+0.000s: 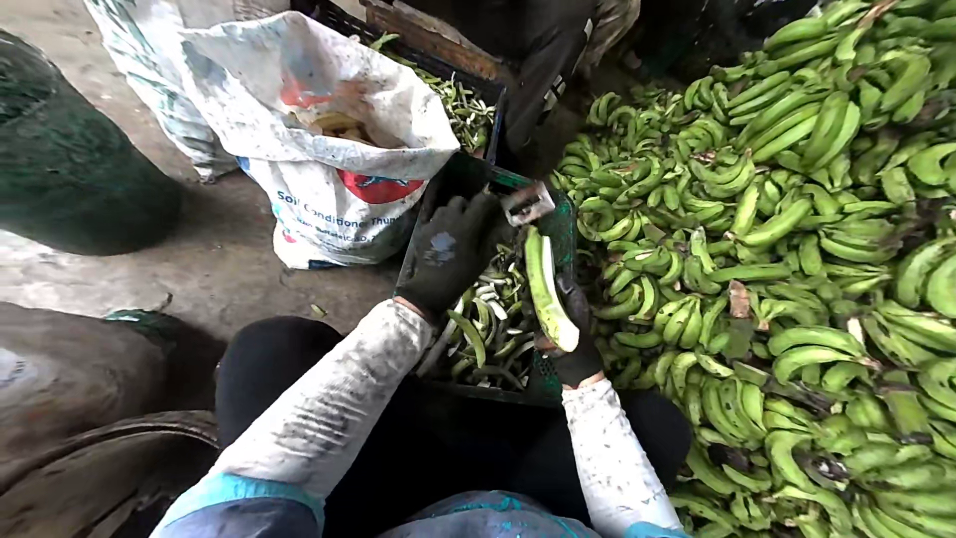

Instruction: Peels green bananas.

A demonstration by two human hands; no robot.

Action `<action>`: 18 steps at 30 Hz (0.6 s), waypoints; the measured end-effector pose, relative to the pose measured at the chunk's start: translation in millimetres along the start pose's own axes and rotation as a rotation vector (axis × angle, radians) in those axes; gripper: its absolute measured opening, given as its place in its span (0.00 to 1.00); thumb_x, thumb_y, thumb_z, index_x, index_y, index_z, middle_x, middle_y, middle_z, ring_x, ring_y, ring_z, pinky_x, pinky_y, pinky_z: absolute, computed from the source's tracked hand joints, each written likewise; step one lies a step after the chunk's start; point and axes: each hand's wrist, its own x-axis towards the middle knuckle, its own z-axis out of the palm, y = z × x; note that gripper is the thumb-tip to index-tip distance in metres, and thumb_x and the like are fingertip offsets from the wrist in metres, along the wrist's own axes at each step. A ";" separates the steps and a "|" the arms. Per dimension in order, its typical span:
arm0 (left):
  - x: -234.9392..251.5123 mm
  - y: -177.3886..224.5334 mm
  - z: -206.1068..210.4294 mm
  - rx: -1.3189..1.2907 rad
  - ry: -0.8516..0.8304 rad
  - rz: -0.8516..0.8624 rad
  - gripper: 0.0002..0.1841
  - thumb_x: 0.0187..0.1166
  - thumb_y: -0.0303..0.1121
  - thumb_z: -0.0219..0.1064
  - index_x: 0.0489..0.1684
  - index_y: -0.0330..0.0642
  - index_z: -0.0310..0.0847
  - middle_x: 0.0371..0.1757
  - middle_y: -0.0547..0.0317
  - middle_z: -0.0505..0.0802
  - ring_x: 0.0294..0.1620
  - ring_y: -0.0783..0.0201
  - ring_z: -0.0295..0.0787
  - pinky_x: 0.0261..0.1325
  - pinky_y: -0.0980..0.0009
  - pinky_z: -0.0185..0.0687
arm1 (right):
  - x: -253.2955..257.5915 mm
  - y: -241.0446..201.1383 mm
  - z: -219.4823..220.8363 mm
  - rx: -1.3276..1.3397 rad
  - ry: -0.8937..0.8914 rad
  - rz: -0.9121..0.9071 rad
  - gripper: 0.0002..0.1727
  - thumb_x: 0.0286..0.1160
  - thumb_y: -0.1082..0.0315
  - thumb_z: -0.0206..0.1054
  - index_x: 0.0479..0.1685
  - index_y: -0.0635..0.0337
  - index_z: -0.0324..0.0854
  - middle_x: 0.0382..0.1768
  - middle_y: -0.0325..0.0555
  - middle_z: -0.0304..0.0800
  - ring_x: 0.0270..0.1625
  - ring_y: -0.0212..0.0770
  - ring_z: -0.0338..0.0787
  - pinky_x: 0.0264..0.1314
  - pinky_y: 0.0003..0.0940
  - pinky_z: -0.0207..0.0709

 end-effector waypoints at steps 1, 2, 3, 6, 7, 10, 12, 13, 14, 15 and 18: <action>1.4 -3.1 -4.4 -0.023 0.016 0.014 0.22 0.85 0.47 0.62 0.72 0.49 0.78 0.55 0.41 0.88 0.55 0.40 0.87 0.56 0.40 0.82 | -1.9 -2.3 -1.7 -0.026 0.013 -0.029 0.26 0.92 0.49 0.40 0.51 0.54 0.82 0.30 0.43 0.89 0.26 0.34 0.89 0.25 0.29 0.85; -0.9 -2.5 -7.7 -0.080 0.003 0.055 0.22 0.86 0.48 0.60 0.73 0.49 0.78 0.55 0.44 0.88 0.55 0.44 0.87 0.57 0.43 0.83 | -0.3 -5.8 -2.9 -0.041 0.021 -0.079 0.26 0.91 0.49 0.40 0.53 0.54 0.82 0.30 0.43 0.90 0.25 0.33 0.88 0.23 0.28 0.85; -6.9 2.1 -9.7 -0.153 -0.028 0.105 0.22 0.86 0.48 0.60 0.72 0.47 0.79 0.56 0.47 0.89 0.56 0.49 0.88 0.59 0.46 0.84 | 1.6 -10.0 -3.7 -0.086 0.045 -0.174 0.25 0.92 0.49 0.40 0.55 0.52 0.81 0.31 0.40 0.90 0.26 0.32 0.88 0.24 0.28 0.85; -36.2 25.5 -6.3 -0.294 -0.184 0.240 0.23 0.85 0.49 0.60 0.68 0.44 0.83 0.52 0.52 0.91 0.52 0.56 0.90 0.55 0.51 0.87 | -0.5 -24.0 -0.9 -0.326 0.166 -0.485 0.21 0.93 0.49 0.46 0.70 0.44 0.75 0.47 0.30 0.90 0.44 0.24 0.89 0.43 0.25 0.87; -44.4 31.7 -3.0 -0.320 -0.226 0.280 0.21 0.85 0.48 0.61 0.66 0.45 0.84 0.49 0.55 0.91 0.48 0.59 0.90 0.52 0.55 0.88 | -4.5 -26.8 0.5 -0.439 0.245 -0.541 0.21 0.92 0.53 0.48 0.78 0.45 0.69 0.56 0.32 0.86 0.52 0.25 0.87 0.52 0.28 0.86; -48.9 35.6 6.6 -0.330 -0.295 0.303 0.20 0.83 0.43 0.63 0.69 0.45 0.83 0.48 0.53 0.90 0.46 0.57 0.90 0.49 0.54 0.88 | -14.5 -33.1 3.4 -0.648 0.305 -0.507 0.30 0.86 0.58 0.57 0.88 0.39 0.58 0.69 0.34 0.81 0.60 0.27 0.84 0.59 0.31 0.83; -35.9 28.7 7.9 -0.207 -0.233 0.238 0.21 0.83 0.47 0.63 0.68 0.48 0.84 0.50 0.49 0.91 0.48 0.50 0.91 0.48 0.47 0.88 | -15.5 -25.3 0.8 -0.494 0.193 -0.361 0.17 0.86 0.57 0.59 0.70 0.39 0.76 0.46 0.31 0.89 0.38 0.23 0.87 0.36 0.23 0.84; -26.0 22.4 7.2 -0.136 -0.194 0.176 0.22 0.83 0.48 0.64 0.69 0.48 0.83 0.51 0.45 0.90 0.49 0.44 0.90 0.47 0.42 0.85 | -15.2 -20.2 -1.7 -0.426 0.080 -0.249 0.14 0.88 0.57 0.56 0.65 0.44 0.78 0.41 0.33 0.88 0.34 0.25 0.86 0.34 0.23 0.82; -16.1 14.1 5.9 -0.079 -0.154 0.106 0.22 0.83 0.47 0.65 0.71 0.49 0.82 0.54 0.41 0.90 0.53 0.39 0.89 0.50 0.38 0.84 | -12.0 -14.7 -2.1 -0.357 -0.001 -0.121 0.16 0.90 0.53 0.51 0.63 0.45 0.79 0.36 0.35 0.89 0.31 0.28 0.87 0.31 0.24 0.83; -6.9 4.4 5.0 -0.063 -0.120 0.042 0.22 0.84 0.48 0.64 0.72 0.49 0.81 0.56 0.40 0.89 0.56 0.37 0.88 0.54 0.37 0.82 | -7.6 -9.9 -1.1 -0.300 -0.065 -0.027 0.20 0.91 0.49 0.48 0.65 0.46 0.78 0.35 0.39 0.89 0.30 0.31 0.88 0.29 0.27 0.85; 3.3 -10.3 -2.4 -0.116 -0.025 0.013 0.21 0.86 0.49 0.60 0.70 0.47 0.80 0.55 0.44 0.89 0.55 0.45 0.88 0.57 0.42 0.83 | -6.7 -7.4 1.3 -0.259 -0.051 -0.023 0.23 0.93 0.49 0.46 0.76 0.46 0.74 0.41 0.44 0.91 0.32 0.34 0.90 0.31 0.29 0.88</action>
